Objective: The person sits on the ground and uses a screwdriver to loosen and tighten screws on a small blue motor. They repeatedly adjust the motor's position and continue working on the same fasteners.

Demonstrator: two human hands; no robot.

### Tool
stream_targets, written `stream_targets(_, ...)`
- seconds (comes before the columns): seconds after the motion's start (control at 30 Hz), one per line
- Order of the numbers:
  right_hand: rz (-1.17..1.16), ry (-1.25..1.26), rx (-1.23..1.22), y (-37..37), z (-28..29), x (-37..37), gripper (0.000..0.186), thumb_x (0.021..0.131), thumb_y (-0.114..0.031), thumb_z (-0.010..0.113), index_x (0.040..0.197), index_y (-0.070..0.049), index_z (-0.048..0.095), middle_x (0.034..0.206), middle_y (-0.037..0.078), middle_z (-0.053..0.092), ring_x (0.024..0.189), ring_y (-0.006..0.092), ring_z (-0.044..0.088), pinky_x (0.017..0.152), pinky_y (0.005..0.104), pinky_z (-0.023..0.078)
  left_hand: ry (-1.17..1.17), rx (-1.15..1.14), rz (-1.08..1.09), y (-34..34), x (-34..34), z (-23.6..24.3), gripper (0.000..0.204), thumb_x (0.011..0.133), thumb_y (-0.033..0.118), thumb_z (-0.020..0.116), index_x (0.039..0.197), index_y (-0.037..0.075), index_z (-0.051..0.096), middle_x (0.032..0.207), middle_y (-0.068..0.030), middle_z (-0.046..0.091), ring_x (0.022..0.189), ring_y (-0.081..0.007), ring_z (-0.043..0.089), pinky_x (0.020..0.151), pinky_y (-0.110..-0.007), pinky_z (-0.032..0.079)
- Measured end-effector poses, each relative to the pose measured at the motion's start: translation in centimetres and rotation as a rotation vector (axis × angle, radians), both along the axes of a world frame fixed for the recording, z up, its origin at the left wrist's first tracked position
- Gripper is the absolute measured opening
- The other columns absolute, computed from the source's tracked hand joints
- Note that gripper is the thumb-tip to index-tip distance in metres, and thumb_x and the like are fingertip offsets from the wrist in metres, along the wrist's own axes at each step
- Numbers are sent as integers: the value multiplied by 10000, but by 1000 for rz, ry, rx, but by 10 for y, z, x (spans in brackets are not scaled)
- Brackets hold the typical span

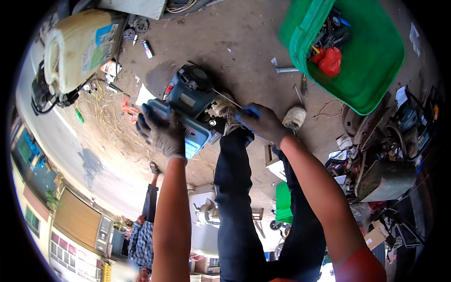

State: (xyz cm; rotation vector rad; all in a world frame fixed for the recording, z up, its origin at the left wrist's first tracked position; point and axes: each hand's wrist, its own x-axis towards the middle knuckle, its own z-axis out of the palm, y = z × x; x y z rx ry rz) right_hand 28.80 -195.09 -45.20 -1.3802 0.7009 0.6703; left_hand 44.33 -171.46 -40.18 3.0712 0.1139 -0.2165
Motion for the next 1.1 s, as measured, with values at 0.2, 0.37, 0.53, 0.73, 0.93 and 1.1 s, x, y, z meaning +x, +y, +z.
stream_targets(0.2,-33,-153,69,52,-107,67,380,911,-279,740,1192,-31,682,1025,109,727,971,175,685,889,338,534,-57,-38,-203,2,7,-3,754,961,413,723,1558,62,426,1513,-254,423,1401,-397,437,1133,-480,403)
stream_targets(0.37,-495,-126,-10,71,-142,35,606,842,-348,788,1333,-33,628,1228,218,704,1107,342,693,1014,388,524,17,-244,-80,-1,5,-3,738,998,372,694,1581,52,373,1555,-215,365,1430,-353,424,1149,-449,405)
stream_targets(0.53,-583,-313,-185,87,-132,11,610,887,-221,808,1419,-56,558,1287,175,679,1182,274,661,1033,380,508,26,-303,-73,2,2,-4,731,1020,351,670,1594,40,342,1589,-194,353,1446,-322,424,1162,-427,401)
stream_targets(0.73,6,-226,122,50,-113,74,445,883,-227,793,1265,-40,667,1239,133,707,1113,250,682,1001,379,521,-35,-134,-152,9,3,-5,845,946,519,706,1580,61,387,1523,-241,414,1446,-406,366,1154,-521,355)
stream_targets(0.93,-721,-43,571,46,-120,57,288,926,-217,740,1164,-57,714,1074,140,754,941,156,692,854,332,544,-35,-16,-115,4,-3,-2,807,942,464,721,1578,86,399,1531,-235,407,1454,-408,355,1164,-514,346)
stream_targets(1.1,-194,106,42,84,-143,9,330,913,-201,726,1194,-29,703,1107,191,738,1022,256,703,920,394,535,-24,2,-118,-1,0,1,814,931,448,740,1573,77,404,1528,-231,409,1453,-405,356,1157,-514,358)
